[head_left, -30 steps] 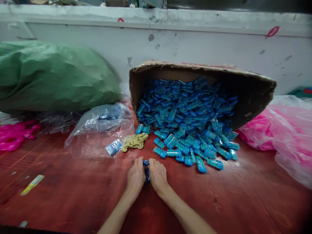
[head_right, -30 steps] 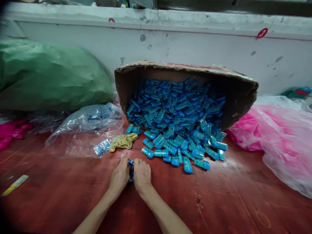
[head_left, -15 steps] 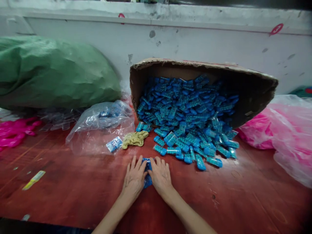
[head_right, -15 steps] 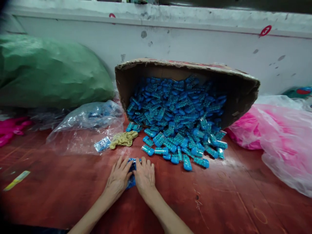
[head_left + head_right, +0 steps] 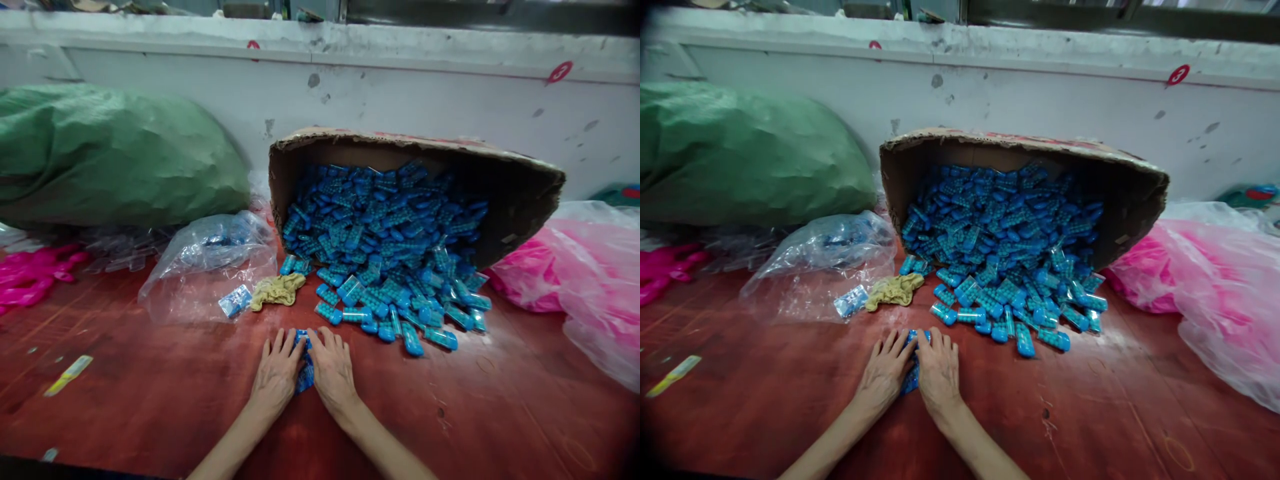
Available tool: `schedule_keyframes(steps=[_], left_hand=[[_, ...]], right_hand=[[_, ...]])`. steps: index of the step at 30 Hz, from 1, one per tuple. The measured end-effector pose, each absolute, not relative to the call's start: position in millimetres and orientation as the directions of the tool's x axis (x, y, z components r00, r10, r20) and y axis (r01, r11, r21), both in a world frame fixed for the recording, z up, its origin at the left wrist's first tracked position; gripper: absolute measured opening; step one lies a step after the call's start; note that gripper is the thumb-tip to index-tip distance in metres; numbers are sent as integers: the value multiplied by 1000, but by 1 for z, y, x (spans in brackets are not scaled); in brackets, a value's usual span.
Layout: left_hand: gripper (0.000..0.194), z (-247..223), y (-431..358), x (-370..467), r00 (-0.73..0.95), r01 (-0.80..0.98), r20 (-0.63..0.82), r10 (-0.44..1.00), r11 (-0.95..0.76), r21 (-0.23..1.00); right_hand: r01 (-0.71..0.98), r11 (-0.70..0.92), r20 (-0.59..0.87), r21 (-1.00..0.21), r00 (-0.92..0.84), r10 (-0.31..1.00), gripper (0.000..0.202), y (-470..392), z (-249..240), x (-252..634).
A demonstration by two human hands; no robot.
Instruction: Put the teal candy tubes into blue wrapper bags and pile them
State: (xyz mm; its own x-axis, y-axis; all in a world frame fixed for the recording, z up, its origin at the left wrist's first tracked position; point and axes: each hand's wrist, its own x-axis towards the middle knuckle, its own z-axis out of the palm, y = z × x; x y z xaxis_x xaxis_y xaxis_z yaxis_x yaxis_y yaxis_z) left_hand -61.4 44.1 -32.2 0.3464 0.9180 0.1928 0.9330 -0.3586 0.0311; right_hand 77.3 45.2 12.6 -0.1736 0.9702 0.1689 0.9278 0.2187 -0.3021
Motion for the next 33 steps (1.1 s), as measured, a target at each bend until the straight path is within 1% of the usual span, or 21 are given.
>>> schedule_keyframes(steps=[2,4,6,13,17,21,24,29,33], left_hand=[[42,-31,44,-61,351,933,192,917,-361,17],[42,-30,45,-61,354,932,191,916,-362,9],[41,-29,48,-60,361,929,191,913,-369,7],[39,-22,64,-64,354,928,230,906,-371,33],[40,-24,58,-65,346,924,260,902,-376,74],[44,-33,43,-66,363,911,316,877,-404,76],[42,-36,39,-66,389,898,324,862,-433,76],[33,-28,44,-64,433,869,304,849,-482,109],[28,-20,43,-62,421,865,317,850,-481,143]], right_hand=[[924,247,142,-293,-213,967,30,51,16,77],[927,269,89,-262,-254,963,26,61,16,77],[931,283,69,-231,-274,959,23,71,15,76],[930,296,110,-219,-278,954,22,87,11,74],[914,343,127,-215,-322,938,23,71,13,78],[904,384,172,-187,-355,919,27,53,9,85],[900,386,168,-200,-357,919,26,53,6,90],[886,376,132,-271,-353,926,15,63,8,92],[903,321,92,-285,-308,947,11,69,16,91]])
